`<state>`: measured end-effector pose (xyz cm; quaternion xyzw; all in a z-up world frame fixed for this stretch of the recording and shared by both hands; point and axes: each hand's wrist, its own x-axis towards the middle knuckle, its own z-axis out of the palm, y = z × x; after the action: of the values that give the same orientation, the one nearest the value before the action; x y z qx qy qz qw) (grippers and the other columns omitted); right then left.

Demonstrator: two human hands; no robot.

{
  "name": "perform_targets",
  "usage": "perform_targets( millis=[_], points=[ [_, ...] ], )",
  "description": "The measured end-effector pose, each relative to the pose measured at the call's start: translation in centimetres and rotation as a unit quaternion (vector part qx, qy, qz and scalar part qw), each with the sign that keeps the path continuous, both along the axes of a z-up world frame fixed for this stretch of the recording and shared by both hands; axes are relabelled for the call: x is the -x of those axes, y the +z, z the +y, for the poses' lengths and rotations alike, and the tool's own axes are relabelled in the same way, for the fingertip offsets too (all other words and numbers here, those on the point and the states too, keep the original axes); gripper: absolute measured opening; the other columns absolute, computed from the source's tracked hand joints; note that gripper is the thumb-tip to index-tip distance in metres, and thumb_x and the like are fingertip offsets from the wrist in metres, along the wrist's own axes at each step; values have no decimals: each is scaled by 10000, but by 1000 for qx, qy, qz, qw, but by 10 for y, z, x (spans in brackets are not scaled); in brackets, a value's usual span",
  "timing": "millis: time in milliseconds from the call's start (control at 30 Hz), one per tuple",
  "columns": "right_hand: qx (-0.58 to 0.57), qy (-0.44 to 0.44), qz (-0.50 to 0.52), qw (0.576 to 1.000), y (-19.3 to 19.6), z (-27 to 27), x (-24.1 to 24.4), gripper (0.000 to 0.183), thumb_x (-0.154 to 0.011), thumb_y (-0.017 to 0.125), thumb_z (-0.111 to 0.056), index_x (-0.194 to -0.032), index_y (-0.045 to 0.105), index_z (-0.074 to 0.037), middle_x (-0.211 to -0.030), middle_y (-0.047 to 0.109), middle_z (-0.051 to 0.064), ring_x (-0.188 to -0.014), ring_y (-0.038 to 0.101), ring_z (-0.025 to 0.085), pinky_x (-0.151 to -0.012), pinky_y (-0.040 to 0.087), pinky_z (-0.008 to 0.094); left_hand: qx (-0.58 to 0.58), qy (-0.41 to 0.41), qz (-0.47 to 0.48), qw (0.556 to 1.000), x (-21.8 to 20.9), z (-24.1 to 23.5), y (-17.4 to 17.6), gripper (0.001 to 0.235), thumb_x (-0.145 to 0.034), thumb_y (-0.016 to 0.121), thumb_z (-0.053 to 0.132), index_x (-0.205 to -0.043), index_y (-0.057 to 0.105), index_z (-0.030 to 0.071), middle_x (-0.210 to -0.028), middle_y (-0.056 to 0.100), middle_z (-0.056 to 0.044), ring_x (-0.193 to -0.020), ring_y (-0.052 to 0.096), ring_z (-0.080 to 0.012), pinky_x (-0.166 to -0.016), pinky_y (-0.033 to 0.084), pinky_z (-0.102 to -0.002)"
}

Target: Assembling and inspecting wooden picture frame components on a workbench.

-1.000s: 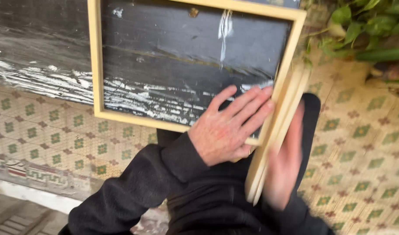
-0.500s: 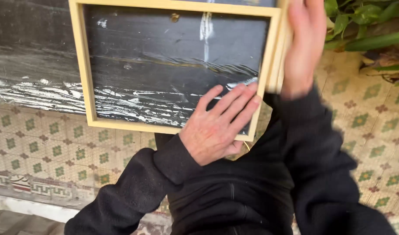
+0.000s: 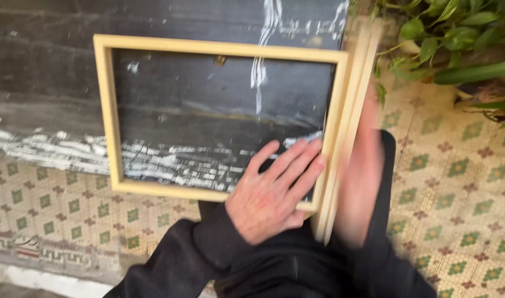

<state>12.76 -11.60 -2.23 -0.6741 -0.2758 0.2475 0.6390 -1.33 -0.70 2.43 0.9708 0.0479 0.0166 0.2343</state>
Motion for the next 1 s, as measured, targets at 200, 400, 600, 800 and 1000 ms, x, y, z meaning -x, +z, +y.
perform_targets(
  millis=[200, 400, 600, 800, 1000],
  points=[
    [-55, -24, 132, 989, 7, 19, -4, 728, -1080, 523, -271, -1667, 210, 24, -1749, 253, 187, -1632, 275, 267, -1314, 244, 384, 23, 2, 3, 1000, -5, 3, -3, 953, -718, 791, 358, -1537, 427, 36, -1639, 395, -144, -1526, 370, -268, -1244, 257, -530],
    [18, -15, 43, 999, 32, -13, 24, 664, -1092, 470, -238, -1666, 257, 20, -1739, 307, 184, -1621, 321, 275, -1326, 257, 385, -18, 3, 1, 1000, -5, 2, 2, 897, -768, 772, 352, -1539, 441, 35, -1641, 409, -133, -1526, 381, -257, -1247, 272, -514],
    [-32, -7, 70, 997, 28, 23, -16, 650, -1096, 473, -215, -1639, 213, 27, -1709, 297, 207, -1583, 339, 293, -1306, 281, 407, -11, 4, -11, 1000, -4, 1, 0, 892, -783, 760, 365, -1539, 435, 20, -1635, 405, -149, -1521, 382, -265, -1246, 260, -531],
    [-30, 16, 66, 997, 31, -16, 18, 683, -1101, 454, -259, -1661, 193, 31, -1739, 268, 200, -1620, 291, 296, -1334, 239, 411, -8, 0, -4, 1000, -4, 0, -2, 919, -764, 766, 358, -1547, 423, 22, -1641, 400, -144, -1525, 374, -261, -1249, 255, -527],
    [-47, -3, 64, 997, -7, 28, -34, 597, -1172, 482, -238, -1666, 262, 14, -1715, 326, 161, -1564, 353, 250, -1304, 276, 376, -25, -13, 22, 999, -3, 2, 4, 924, -776, 748, 379, -1561, 407, 32, -1654, 389, -136, -1530, 368, -252, -1253, 240, -520]
  ],
)
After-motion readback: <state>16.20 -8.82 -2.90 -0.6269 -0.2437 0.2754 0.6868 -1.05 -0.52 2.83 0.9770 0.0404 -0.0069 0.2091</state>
